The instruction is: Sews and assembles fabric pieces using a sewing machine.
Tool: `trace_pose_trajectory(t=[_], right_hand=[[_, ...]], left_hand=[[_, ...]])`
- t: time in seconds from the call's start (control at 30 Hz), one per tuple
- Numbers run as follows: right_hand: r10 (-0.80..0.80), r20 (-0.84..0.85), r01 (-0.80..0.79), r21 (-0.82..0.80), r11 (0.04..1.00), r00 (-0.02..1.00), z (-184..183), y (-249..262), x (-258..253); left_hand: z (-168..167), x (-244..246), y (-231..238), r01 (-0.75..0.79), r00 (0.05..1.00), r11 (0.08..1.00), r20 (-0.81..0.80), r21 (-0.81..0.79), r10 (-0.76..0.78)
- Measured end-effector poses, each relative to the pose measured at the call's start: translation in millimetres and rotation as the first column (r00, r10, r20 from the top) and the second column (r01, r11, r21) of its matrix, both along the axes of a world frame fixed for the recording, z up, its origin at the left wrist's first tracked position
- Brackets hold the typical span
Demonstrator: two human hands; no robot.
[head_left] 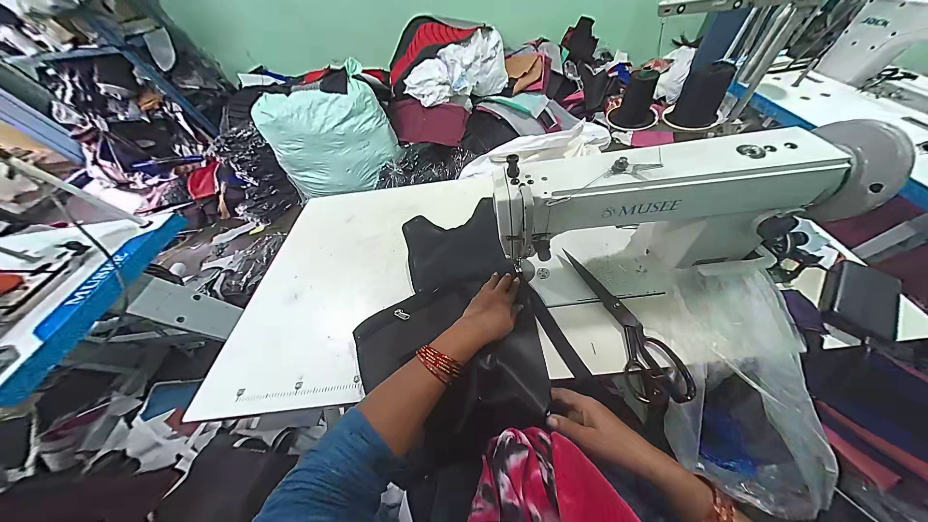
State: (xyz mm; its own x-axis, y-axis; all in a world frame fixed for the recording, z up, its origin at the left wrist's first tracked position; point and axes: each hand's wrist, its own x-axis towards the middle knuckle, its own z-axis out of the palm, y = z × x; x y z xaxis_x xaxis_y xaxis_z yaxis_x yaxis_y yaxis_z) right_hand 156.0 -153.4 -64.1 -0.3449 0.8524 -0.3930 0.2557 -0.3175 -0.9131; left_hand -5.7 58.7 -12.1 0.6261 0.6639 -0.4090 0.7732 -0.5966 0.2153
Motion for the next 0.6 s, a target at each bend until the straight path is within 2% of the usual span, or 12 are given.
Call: trace_pose_trajectory(t=[0.07, 0.13, 0.23, 0.37, 0.43, 0.5, 0.6], right_hand=[[-0.112, -0.174, 0.112, -0.011, 0.994, 0.978, -12.9, 1.3, -12.1], [-0.166, -0.241, 0.157, -0.055, 0.986, 0.956, -18.2, 2.3, -17.7], [-0.141, -0.269, 0.129, -0.063, 0.99, 0.953, -11.5, 0.8, -16.4], [-0.114, -0.299, 0.14, 0.068, 0.988, 0.948, 9.8, -0.9, -17.1], [-0.116, -0.311, 0.156, 0.109, 0.982, 0.943, 16.7, 0.3, -19.0], [-0.085, -0.257, 0.124, 0.138, 0.983, 0.963, 20.9, 2.8, -18.2], [0.102, 0.054, -0.108, 0.122, 0.987, 0.993, 40.1, 18.0, -4.5]], left_hand=[[8.5, 3.4, -14.0, -0.022, 0.998, 0.999, -0.058, -0.035, 0.02], [16.9, 7.4, -29.8, -0.047, 0.993, 0.996, -0.109, -0.075, 0.039], [27.3, 14.2, -51.4, -0.098, 0.986, 0.987, -0.145, -0.125, 0.079], [26.1, 20.7, -63.8, -0.125, 0.986, 0.989, -0.12, -0.08, 0.115], [25.1, 27.2, -65.6, -0.169, 0.979, 0.979, -0.131, -0.11, 0.155], [27.2, 33.4, -67.1, -0.232, 0.968, 0.961, -0.13, -0.151, 0.214], [27.8, 31.9, -61.6, -0.242, 0.97, 0.949, -0.065, -0.202, 0.234]])
